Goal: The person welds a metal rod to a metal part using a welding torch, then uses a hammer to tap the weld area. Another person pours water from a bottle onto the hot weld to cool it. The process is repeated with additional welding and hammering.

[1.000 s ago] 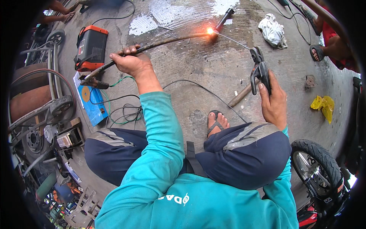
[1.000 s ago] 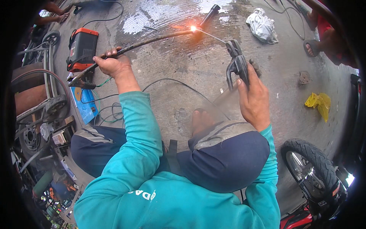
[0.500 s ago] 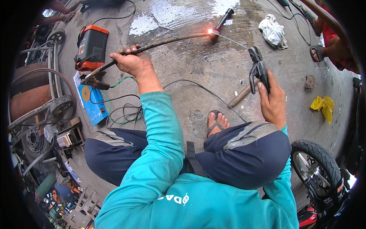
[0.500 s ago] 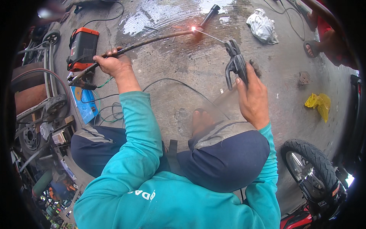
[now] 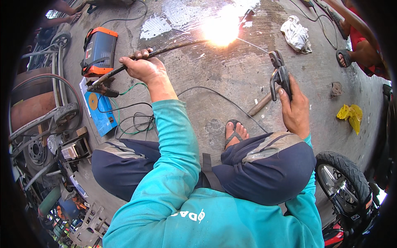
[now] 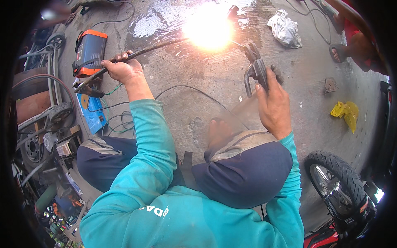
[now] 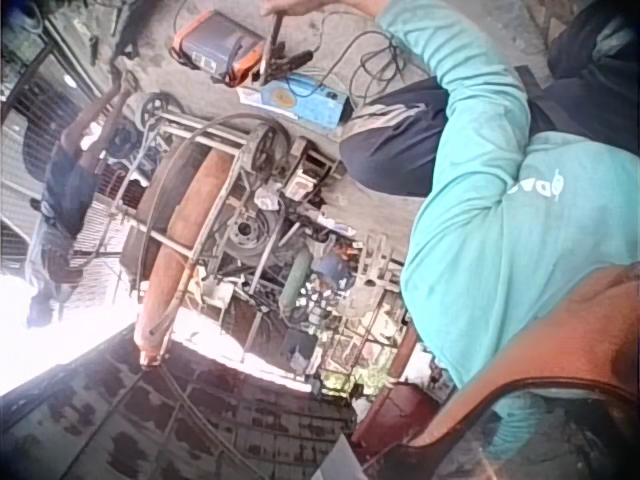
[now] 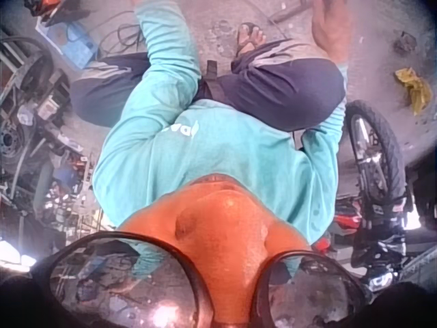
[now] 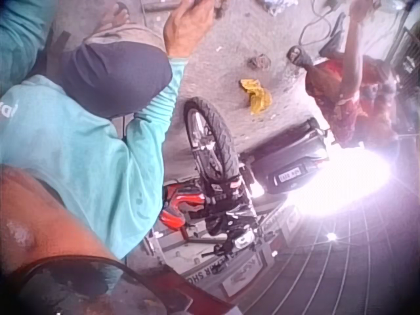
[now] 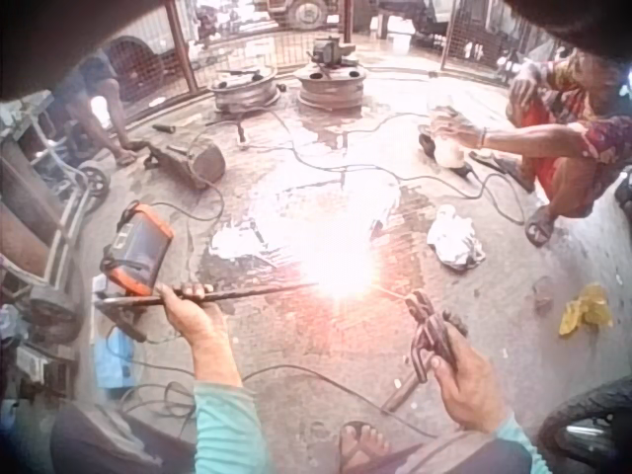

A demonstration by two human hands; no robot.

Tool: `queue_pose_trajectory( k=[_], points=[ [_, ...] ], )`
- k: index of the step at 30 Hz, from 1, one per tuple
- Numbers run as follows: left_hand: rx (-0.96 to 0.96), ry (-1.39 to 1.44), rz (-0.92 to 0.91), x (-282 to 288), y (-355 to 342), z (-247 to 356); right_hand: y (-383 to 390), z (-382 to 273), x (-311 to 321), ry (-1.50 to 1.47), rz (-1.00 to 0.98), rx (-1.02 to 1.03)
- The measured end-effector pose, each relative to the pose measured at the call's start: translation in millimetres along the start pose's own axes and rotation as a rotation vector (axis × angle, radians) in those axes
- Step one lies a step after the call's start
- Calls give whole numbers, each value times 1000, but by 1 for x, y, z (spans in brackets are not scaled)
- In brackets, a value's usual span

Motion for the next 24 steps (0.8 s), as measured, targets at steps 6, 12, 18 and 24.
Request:
queue_pose_trajectory(
  k=[6,12,18,24],
  points=[
    [-12,6,8,-2,2,0,0,0,1,14,5,10],
    [-12,7,14,0,2,3,-2,1,-2,15,-9,-9],
    [3,7,-12,-2,0,-5,0,1,5,38,0,-14],
    [-5,15,17,3,-2,2,-3,6,-5,23,-2,1]
  ],
)
Point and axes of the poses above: each hand's wrist, its own y-axis away from the middle knuckle, its own x-axis out of the back of the hand, z = x × y, the point moved 3 cm from there along -y, towards the middle knuckle, and after that the axes turned 1 degree about -x, right-handed, at the moved point
